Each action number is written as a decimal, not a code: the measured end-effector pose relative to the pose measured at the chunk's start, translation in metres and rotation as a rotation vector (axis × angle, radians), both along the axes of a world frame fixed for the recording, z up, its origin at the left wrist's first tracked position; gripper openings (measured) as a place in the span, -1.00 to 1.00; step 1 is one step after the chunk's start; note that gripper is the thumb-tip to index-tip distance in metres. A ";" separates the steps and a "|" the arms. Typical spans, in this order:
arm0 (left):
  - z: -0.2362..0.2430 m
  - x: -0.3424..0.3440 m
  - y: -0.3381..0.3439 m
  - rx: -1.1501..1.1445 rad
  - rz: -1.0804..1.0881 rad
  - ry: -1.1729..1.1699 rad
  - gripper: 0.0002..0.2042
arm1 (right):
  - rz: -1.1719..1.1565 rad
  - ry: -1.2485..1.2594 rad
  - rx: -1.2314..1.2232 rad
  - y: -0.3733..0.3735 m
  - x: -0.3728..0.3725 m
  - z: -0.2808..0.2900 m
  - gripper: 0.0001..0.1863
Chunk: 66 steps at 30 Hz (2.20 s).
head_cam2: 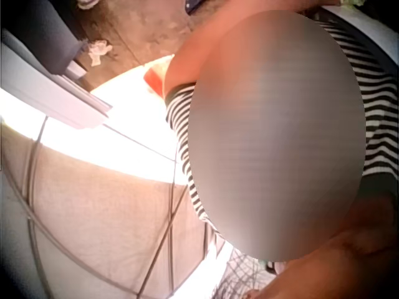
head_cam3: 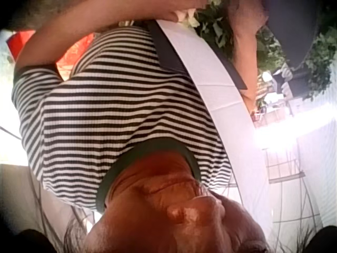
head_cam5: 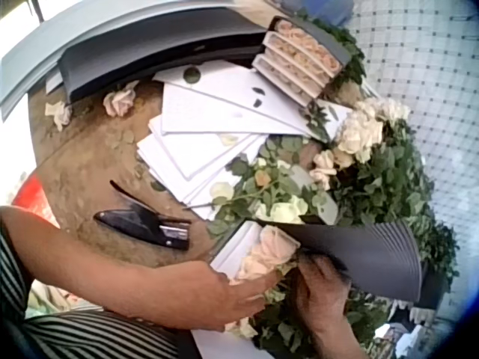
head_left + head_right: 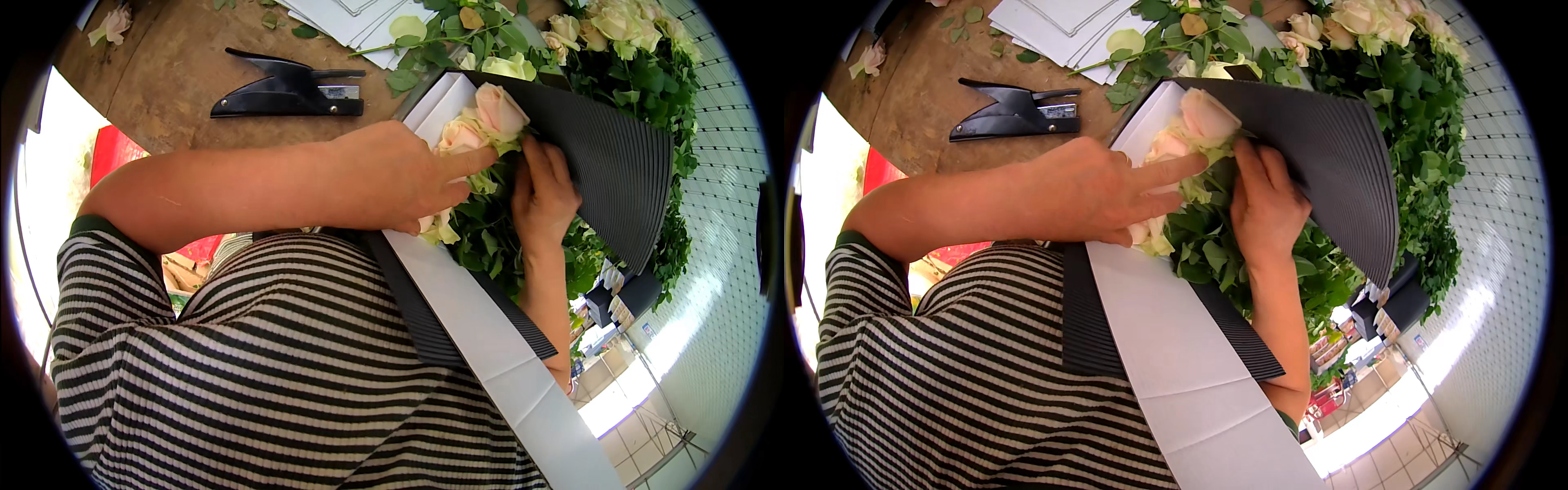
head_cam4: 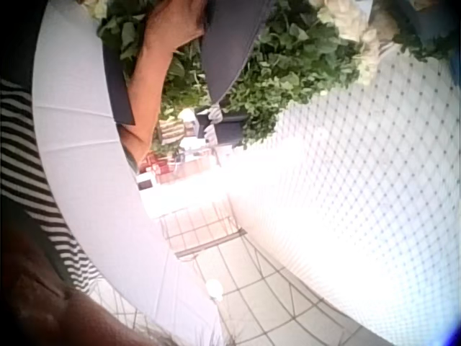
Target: The person arranges light-colored roses and green foliage into a black and white paper-wrapped bouquet. They repeatedly adjust the placement of the flowers and leaves, then use a stapler to secure the wrapping paper around the stems.
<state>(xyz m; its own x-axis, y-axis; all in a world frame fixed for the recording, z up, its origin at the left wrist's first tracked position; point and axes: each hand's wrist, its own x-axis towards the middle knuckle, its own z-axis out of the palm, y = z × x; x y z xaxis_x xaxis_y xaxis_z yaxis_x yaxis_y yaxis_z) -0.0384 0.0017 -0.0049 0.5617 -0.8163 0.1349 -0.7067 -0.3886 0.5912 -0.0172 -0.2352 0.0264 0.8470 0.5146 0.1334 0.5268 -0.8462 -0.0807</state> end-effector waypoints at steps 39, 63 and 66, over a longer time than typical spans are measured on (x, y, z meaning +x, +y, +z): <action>0.009 0.002 -0.028 -0.437 0.034 0.010 -0.51 | -0.302 0.233 0.330 -0.014 -0.007 0.067 -0.85; 0.027 0.053 -0.033 -0.248 -0.068 0.468 -0.11 | -0.713 -0.311 0.446 -0.227 0.143 0.157 -0.62; 0.022 0.058 -0.038 -0.294 -0.074 0.449 -0.14 | -0.625 -0.486 0.443 -0.227 0.130 0.201 -0.53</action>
<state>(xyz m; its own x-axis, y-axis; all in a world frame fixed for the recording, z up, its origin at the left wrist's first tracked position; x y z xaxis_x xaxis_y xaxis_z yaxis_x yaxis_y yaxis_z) 0.0196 -0.0367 0.0169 0.5595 -0.8196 0.1234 -0.3782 -0.1200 0.9179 0.1132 -0.4618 0.2275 0.7534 -0.2032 0.6254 0.0432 -0.9337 -0.3554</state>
